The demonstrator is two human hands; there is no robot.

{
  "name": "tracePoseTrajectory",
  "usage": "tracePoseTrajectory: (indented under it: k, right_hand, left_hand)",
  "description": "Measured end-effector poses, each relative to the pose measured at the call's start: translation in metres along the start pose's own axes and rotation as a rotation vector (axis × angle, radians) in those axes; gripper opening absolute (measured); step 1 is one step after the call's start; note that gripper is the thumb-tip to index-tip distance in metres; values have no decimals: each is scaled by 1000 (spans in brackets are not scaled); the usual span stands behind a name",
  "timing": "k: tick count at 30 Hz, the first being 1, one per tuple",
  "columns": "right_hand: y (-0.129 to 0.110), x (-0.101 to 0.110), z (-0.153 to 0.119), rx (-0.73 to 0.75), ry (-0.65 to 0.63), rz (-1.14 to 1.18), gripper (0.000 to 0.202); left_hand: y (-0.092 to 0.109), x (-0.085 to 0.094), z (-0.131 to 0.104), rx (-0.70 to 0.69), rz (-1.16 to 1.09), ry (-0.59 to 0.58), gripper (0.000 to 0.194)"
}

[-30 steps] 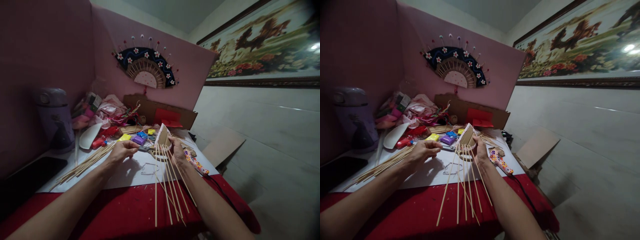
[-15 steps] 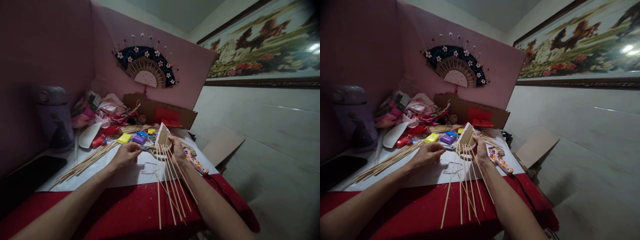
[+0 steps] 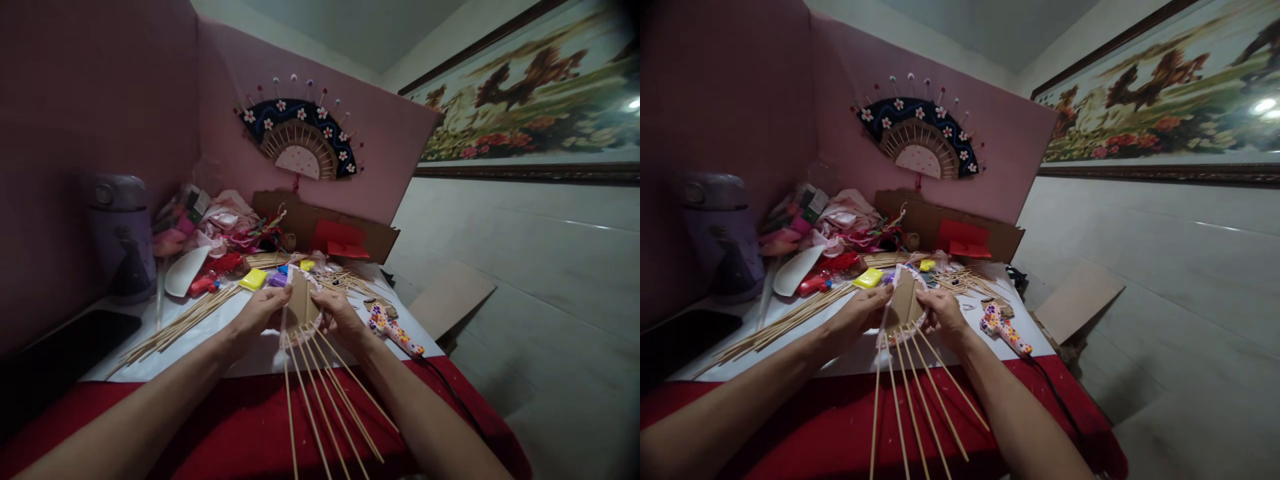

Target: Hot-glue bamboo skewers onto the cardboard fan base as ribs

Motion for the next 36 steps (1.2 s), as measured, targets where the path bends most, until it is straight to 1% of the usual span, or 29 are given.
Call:
tracePoseTrajectory:
  k: [3, 7, 11, 13, 17, 18, 22, 26, 28, 31, 34, 36]
  right_hand:
    - [3, -4, -1, -12, -62, -50, 28]
    - [4, -4, -2, -17, -53, -107, 33]
    - [5, -5, -1, 12, -68, -105, 39]
    - [6, -5, 0, 34, -75, -81, 43]
    - [6, -5, 1, 32, -67, -68, 50]
    - [5, -6, 1, 28, -73, -83, 51]
    - [-1, -10, -4, 35, -124, -139, 41]
    - [0, -8, -5, 35, -93, -126, 30]
    - [2, -7, -4, 27, -68, -124, 29]
    - [4, -6, -3, 14, -55, -147, 29]
    - [2, -7, -5, 5, -62, -181, 29]
    - [2, -7, -6, 5, -66, -187, 29]
  left_hand:
    - [-7, -1, 0, 57, -39, -45, 37]
    - [-13, -1, 2, 121, -82, -95, 32]
    - [-15, -3, 0, 173, -186, -99, 25]
    - [-14, -4, 0, 167, -237, -77, 23]
    - [-8, 0, -1, 115, -274, 58, 17]
    - [-7, 1, -1, 102, -280, 76, 17]
    - [-6, 2, 0, 82, -286, 66, 18]
    - [-7, 0, -1, 83, -255, 16, 20]
    - [-8, -2, -2, 96, -254, -22, 26]
    - [-9, -3, -3, 126, -246, -28, 32]
    - [-9, -2, -3, 122, -256, -12, 27]
    - [-10, -3, -3, 118, -262, -26, 25]
Point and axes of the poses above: each hand's wrist, its own z-axis towards the middle knuckle, its own x-axis out of the back of the hand, y = z × x, the point moved 5 cm from there along z, towards the middle knuckle, and after that the axes turned 13 degrees about -z, right-handed, at the moved point
